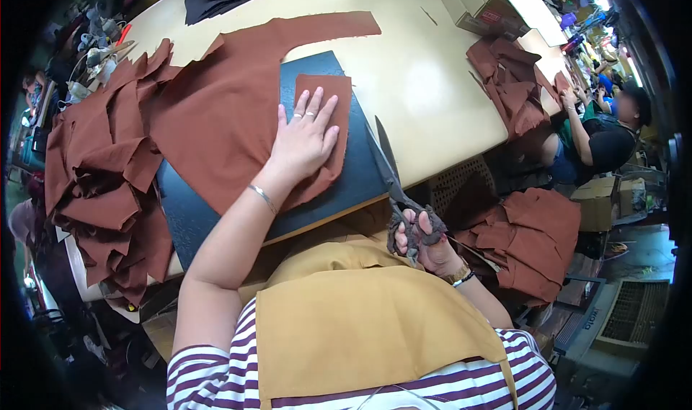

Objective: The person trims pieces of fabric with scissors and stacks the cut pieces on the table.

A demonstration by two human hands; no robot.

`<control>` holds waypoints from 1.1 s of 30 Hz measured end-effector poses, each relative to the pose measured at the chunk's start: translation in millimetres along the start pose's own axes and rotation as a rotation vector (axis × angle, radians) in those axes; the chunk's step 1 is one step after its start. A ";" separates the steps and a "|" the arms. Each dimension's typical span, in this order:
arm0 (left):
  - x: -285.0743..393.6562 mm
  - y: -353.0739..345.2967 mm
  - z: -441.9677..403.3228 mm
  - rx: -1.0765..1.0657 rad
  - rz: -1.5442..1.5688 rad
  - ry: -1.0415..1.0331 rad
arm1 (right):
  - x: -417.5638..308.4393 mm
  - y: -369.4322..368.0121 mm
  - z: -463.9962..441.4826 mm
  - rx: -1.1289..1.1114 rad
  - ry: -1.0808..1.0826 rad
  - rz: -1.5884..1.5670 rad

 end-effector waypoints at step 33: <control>26.9 3.2 21.5 -0.002 -0.040 -0.041 | -5.1 -50.6 -41.1 0.261 0.132 0.145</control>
Point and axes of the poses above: each hand's wrist, its own z-axis away from the middle knuckle, its own y-axis out of the back of the hand, x = y × z, the point moved 9 cm from there along -z, towards the middle knuckle, and after that the axes turned 10 degrees about -y, right-handed, at the moved point
